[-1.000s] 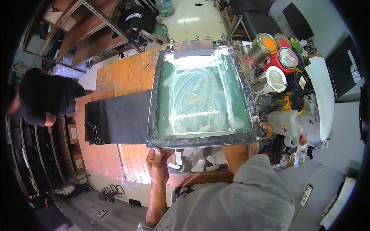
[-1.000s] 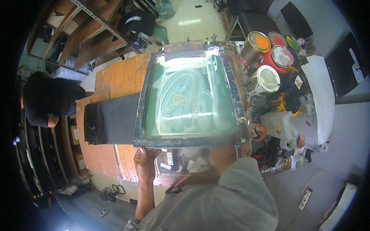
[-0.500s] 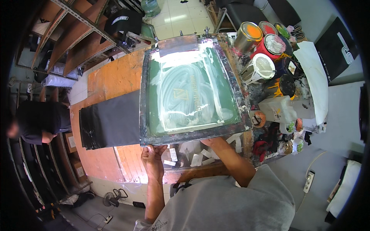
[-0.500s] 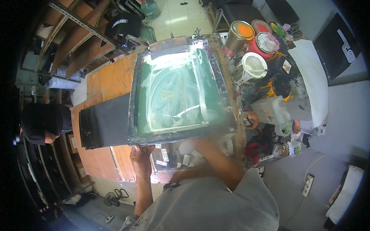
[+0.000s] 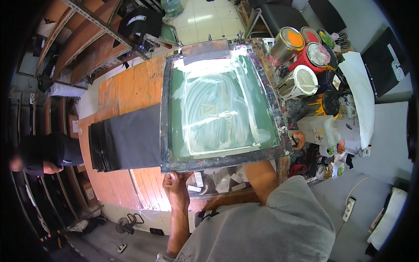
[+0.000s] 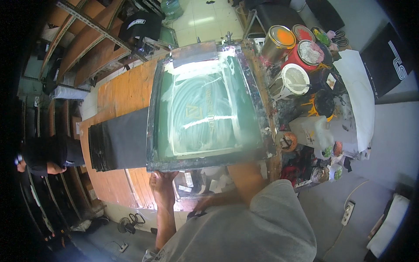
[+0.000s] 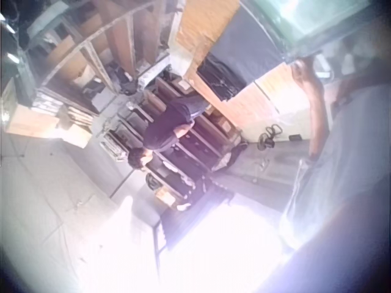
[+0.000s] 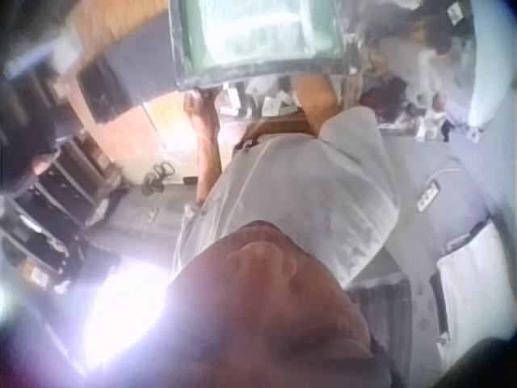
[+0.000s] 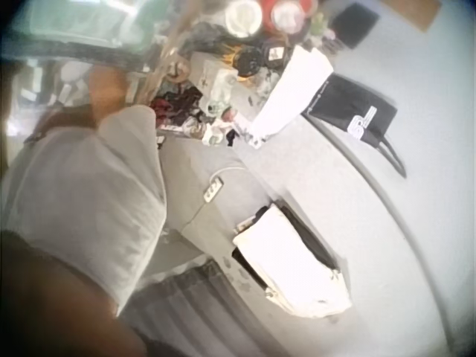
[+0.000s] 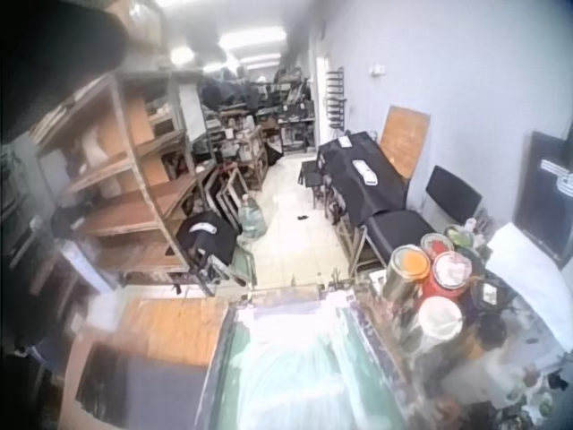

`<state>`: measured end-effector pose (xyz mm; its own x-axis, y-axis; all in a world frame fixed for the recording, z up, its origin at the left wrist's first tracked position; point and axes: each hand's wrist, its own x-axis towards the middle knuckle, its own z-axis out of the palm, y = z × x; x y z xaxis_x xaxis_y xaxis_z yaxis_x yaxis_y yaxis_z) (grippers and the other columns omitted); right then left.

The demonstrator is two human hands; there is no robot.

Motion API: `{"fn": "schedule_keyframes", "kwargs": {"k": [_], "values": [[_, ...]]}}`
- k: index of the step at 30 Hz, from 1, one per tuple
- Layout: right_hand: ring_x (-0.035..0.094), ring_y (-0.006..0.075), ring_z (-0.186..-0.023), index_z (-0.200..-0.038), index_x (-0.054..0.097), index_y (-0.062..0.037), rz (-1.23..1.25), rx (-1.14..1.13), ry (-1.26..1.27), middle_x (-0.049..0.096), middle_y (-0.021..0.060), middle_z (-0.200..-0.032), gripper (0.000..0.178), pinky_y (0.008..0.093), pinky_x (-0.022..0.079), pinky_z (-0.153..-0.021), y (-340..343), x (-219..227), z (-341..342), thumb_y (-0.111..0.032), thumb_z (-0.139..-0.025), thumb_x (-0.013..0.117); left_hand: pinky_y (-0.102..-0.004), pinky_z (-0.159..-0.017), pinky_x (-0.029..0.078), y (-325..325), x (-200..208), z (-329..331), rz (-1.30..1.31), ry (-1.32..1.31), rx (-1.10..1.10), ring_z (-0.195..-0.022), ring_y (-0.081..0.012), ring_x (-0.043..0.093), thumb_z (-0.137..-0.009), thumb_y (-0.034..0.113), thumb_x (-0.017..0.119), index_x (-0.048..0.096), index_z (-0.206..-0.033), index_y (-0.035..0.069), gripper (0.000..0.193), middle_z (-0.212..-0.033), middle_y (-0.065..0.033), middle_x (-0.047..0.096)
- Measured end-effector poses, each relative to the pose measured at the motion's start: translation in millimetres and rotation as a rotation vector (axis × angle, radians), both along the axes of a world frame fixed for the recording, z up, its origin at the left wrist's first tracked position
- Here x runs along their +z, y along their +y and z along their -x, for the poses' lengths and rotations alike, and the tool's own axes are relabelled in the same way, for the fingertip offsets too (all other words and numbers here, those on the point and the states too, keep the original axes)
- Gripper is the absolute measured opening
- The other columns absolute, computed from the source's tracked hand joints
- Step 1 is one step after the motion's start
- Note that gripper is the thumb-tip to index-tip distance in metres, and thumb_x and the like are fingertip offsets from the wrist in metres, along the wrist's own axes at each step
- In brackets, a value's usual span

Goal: The person performs screen printing by applying ink to a screen with a squeegee, pressing it onto black bags, and then moving the bags to a stack.

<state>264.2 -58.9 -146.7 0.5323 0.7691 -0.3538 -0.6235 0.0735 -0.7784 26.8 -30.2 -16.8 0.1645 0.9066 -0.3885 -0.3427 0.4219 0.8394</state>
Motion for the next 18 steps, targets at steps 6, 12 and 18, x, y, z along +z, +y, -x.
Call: {"fn": "schedule_keyframes", "kwargs": {"k": [6,12,18], "values": [[0.07,0.0303,-0.104,-0.124,0.069,-0.0053,-0.022,0.003,-0.007,0.073,0.0112,-0.12,0.032,0.0423,0.055,-0.093,15,4,4,-0.024,-0.099,0.068,-0.0478,-0.093,0.058,0,4,2,-0.001,0.008,-0.008,-0.09,-0.0238,0.072,-0.103,0.027,0.066,0.062,-0.101,0.004,0.023,-0.094,-0.0085,0.071],[0.071,0.0306,-0.103,-0.123,0.07,-0.005,-0.087,-0.013,-0.012,0.073,0.0115,-0.119,0.031,0.042,0.055,-0.092,46,-3,8,-0.024,-0.098,0.068,-0.0428,-0.091,0.058,-2,-3,6,-0.001,0.019,-0.014,-0.09,-0.0218,0.073,-0.105,0.029,0.062,0.061,-0.113,0.005,0.025,-0.096,-0.0089,0.073],[0.072,0.0309,-0.102,-0.122,0.071,-0.0048,-0.02,-0.124,-0.182,0.073,0.0118,-0.118,0.03,0.0418,0.056,-0.091,-30,20,-22,-0.024,-0.098,0.069,-0.0385,-0.088,0.058,6,-3,13,-0.036,0.05,-0.098,-0.09,-0.0213,0.073,-0.107,0.033,0.059,0.064,-0.116,0.005,0.03,-0.092,-0.0063,0.073]]}}
